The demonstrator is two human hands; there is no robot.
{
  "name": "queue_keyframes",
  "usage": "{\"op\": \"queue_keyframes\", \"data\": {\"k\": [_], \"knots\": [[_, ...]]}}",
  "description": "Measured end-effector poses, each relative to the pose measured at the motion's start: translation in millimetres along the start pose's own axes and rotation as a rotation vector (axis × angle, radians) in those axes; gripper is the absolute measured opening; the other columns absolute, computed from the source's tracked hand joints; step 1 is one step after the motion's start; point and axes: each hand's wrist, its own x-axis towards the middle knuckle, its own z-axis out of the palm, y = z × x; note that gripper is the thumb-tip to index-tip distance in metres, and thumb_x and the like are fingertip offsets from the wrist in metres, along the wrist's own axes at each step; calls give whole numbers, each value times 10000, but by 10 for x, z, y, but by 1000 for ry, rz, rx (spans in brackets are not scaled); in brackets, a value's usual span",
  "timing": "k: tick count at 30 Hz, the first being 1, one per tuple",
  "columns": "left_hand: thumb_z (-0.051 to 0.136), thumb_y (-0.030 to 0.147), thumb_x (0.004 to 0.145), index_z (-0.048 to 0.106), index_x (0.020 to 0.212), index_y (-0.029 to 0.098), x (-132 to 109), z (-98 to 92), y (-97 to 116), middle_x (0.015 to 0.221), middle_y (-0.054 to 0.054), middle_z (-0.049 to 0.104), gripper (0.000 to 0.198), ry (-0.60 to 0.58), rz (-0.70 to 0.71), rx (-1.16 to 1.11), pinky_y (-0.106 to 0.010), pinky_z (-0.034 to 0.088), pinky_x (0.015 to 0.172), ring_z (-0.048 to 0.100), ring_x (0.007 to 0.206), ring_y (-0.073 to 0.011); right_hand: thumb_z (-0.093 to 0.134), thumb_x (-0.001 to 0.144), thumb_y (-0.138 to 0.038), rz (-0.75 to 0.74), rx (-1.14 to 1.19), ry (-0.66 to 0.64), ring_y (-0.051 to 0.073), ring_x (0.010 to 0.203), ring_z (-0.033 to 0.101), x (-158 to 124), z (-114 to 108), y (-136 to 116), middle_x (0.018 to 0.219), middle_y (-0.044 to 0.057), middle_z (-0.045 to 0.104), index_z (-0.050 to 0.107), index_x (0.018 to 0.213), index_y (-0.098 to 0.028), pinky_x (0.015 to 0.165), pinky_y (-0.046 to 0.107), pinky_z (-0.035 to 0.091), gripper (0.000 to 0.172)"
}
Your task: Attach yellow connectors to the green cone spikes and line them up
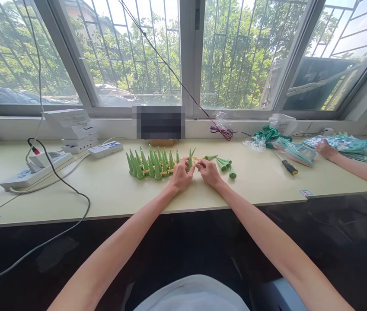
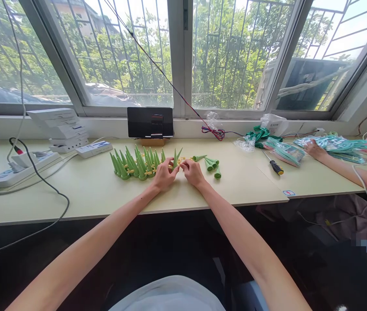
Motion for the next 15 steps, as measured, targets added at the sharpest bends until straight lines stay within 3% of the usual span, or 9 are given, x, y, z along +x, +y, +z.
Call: {"op": "queue_keyframes", "data": {"k": [8, 15], "knots": [[611, 284, 821, 587, 1139, 134, 17, 3, -8, 856, -74, 679, 352, 15, -36, -9, -286, 481, 632, 580, 585, -133, 555, 827, -322, -14, 78, 27, 166, 687, 582, 13, 28, 58, 780, 51, 675, 618, 820, -183, 639, 283, 448, 153], [614, 312, 818, 591, 1131, 129, 22, -10, 6, 878, -83, 685, 364, -3, -92, -62, -285, 487, 612, 626, 612, -154, 575, 820, -381, -10, 109, 40, 166, 713, 587, 16, 26, 49, 849, 65, 687, 628, 849, -184, 631, 281, 466, 206]]}}
